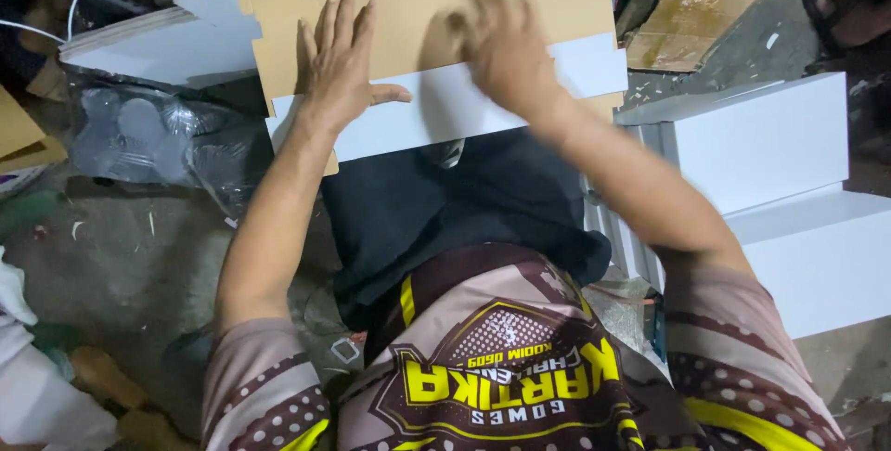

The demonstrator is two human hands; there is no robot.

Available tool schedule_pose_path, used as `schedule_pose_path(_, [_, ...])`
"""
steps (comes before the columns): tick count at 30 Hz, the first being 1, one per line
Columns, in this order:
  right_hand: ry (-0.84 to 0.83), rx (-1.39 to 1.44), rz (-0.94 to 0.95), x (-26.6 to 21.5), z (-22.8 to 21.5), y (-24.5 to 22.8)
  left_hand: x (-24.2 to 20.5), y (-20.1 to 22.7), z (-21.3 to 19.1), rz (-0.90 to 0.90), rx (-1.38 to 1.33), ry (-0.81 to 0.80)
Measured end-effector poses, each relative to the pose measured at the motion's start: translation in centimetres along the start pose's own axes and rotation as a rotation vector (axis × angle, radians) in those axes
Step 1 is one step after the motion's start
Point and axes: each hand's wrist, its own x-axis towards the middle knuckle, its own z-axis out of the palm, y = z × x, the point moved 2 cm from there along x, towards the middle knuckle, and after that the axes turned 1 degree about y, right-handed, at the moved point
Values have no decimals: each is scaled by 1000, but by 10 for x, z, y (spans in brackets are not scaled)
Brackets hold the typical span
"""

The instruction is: Assembling a cardboard box by folding pre-cut sheets and adding white paper inserts.

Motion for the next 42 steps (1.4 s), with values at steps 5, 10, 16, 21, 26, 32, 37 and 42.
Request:
schedule_pose_path(5, [91,741,-152,-28,-34,-122,-4,-6,6,-5,-55,-11])
schedule_pose_path(10, [23,468,-172,-41,-27,-139,-8,0,-3,20,-26,10])
schedule_pose_path(16, [-75,351,-32,-89,-18,-75,-7,-1,4,-11,-46,-36])
schedule_pose_path(21, [-142,461,125,-143,-17,-15,-8,-2,4,-4,-47,4])
schedule_pose_path(26, [-62,432,291,-154,-17,23,-8,0,3,6,-72,25])
schedule_pose_path(32, [-90,471,207,-120,-17,11,-17,9,-10,14,-76,8])
schedule_pose_path(37, [-19,510,168,-116,-10,12,-28,41,38,332,-158,107])
schedule_pose_path(42, [-199,530,228,-115,-5,10,-26,149,75,485,-71,265])
